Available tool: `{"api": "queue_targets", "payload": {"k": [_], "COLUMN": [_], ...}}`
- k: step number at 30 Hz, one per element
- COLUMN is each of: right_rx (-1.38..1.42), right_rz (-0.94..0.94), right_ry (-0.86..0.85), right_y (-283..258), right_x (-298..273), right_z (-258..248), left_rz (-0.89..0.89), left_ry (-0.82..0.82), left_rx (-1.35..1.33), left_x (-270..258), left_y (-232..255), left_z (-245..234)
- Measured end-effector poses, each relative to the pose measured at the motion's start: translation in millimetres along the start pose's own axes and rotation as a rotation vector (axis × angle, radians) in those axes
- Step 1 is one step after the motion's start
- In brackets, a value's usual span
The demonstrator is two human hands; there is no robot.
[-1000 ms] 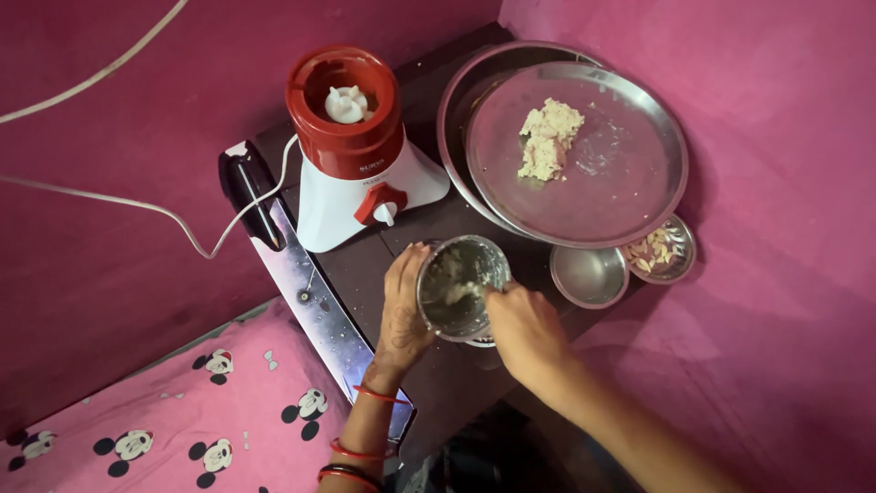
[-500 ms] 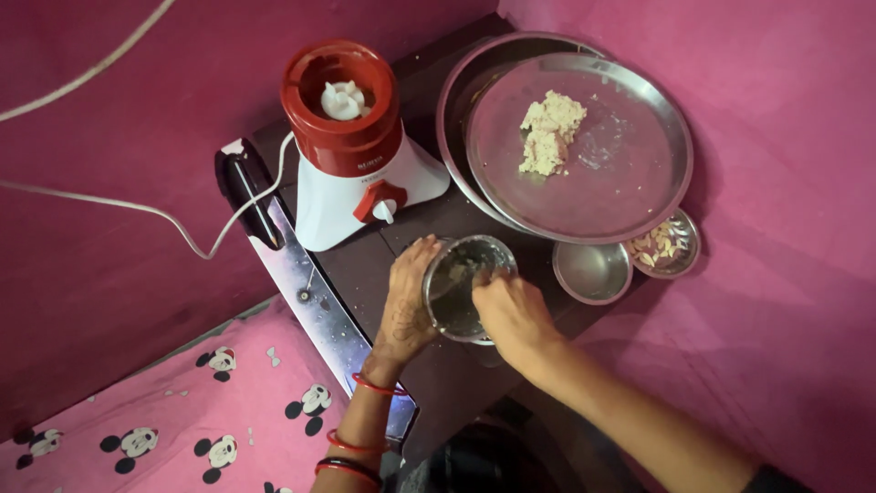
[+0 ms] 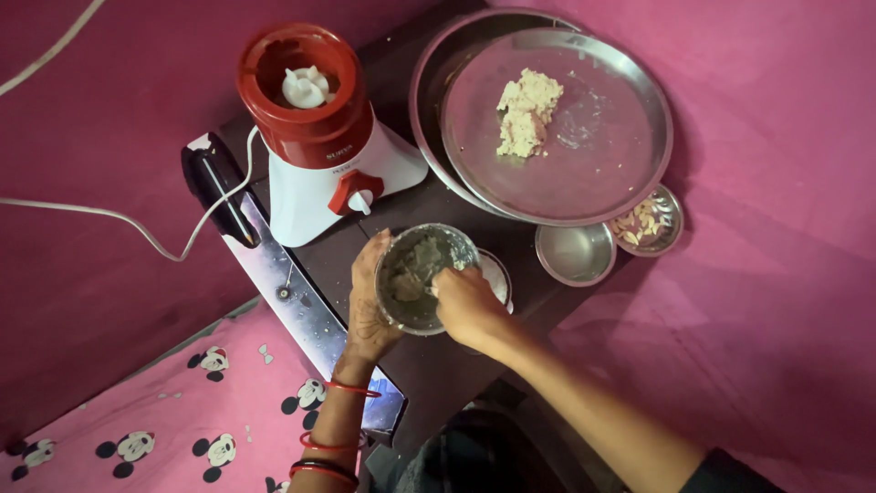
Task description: The person repeatedly scoops a thick paste from a metal bowl into a blender jar, secures the lid, and operates the blender in short bursts. After each blend, the person removes the jar, scrapes the contents back into the bowl, and repeats the cycle.
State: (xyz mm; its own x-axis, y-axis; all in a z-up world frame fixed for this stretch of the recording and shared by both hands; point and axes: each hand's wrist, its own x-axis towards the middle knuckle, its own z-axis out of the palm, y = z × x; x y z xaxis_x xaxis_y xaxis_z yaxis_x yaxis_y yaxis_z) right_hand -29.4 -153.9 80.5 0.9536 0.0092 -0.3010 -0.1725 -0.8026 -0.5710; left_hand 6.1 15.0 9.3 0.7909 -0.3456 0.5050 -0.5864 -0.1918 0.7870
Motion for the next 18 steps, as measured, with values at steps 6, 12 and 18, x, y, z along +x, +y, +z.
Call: {"api": "queue_targets", "payload": {"k": [6, 12, 18], "right_rx": [0.254, 1.401, 1.987], "right_rz": [0.214, 0.483, 0.699], "right_ry": [-0.096, -0.133, -0.287], "right_y": [3, 24, 53], "right_x": [12, 47, 39], "right_z": [23, 48, 11], "left_rz": [-0.035, -0.086, 0.001], "left_ry": [-0.007, 0.054, 0.057], "left_rx": [-0.008, 0.043, 0.028], "left_x": [-6, -5, -3], "left_y": [-5, -1, -5], "left_z": [1, 6, 8]}}
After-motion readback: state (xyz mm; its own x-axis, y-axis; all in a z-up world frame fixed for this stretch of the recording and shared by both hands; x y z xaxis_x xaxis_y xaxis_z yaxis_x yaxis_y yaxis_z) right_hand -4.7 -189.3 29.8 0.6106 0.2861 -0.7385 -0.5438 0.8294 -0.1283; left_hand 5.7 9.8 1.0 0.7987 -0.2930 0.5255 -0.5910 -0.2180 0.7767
